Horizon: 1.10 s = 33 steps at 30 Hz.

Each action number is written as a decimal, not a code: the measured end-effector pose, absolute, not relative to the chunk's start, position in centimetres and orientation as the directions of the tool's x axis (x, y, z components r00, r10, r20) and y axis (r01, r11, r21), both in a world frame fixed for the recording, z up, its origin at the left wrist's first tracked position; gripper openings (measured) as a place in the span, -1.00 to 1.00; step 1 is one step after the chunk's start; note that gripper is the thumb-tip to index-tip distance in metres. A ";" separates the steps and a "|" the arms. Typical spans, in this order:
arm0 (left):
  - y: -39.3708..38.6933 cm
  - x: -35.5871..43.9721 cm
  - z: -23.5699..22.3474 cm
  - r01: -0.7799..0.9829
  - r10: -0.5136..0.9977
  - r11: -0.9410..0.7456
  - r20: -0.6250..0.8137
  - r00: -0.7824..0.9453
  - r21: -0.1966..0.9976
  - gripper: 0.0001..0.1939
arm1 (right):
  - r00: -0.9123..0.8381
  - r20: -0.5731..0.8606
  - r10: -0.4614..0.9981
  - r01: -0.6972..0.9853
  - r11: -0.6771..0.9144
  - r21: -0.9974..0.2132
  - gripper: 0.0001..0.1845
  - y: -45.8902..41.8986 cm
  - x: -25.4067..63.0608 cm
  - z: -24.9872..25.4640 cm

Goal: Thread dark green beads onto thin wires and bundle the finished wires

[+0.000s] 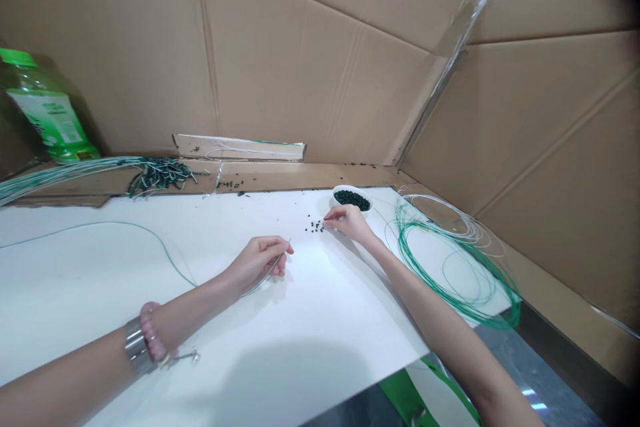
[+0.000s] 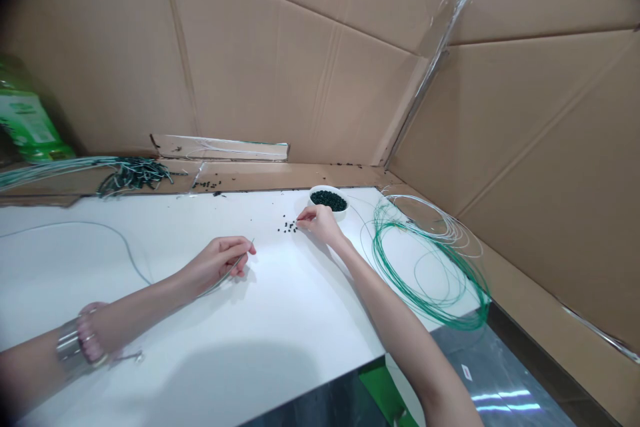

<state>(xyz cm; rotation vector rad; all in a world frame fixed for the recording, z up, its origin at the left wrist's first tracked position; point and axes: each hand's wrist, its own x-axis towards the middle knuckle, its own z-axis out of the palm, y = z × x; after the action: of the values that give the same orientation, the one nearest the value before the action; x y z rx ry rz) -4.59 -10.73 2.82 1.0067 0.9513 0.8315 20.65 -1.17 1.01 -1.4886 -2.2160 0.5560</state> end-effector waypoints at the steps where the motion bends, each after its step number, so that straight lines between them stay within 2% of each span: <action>1: -10.7 -4.6 2.8 -0.131 0.898 0.317 -0.252 0.361 0.939 -0.83 | -0.345 0.114 0.932 0.768 0.350 -0.537 -0.71 -1.2 20.6 1.0; 21: -10.6 -4.7 2.4 -0.134 0.896 0.308 -0.240 0.373 0.942 -0.80 | -0.340 0.084 0.937 0.793 0.333 -0.510 -0.73 -1.9 20.3 2.1; 27: -10.6 -4.6 2.5 -0.135 0.897 0.310 -0.243 0.371 0.941 -0.80 | -0.320 0.197 0.927 0.768 0.375 -0.518 -0.73 -2.1 20.1 2.5; 33: -10.6 -4.6 2.5 -0.136 0.900 0.304 -0.237 0.366 0.943 -0.78 | -0.148 0.421 0.895 0.779 0.368 -0.507 -0.73 -1.9 22.1 5.3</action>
<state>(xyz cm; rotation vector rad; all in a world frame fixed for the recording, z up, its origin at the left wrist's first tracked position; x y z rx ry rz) -4.59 -10.57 2.52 1.0175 0.9385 0.8399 22.11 -1.92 5.34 -1.4452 -1.9578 0.2193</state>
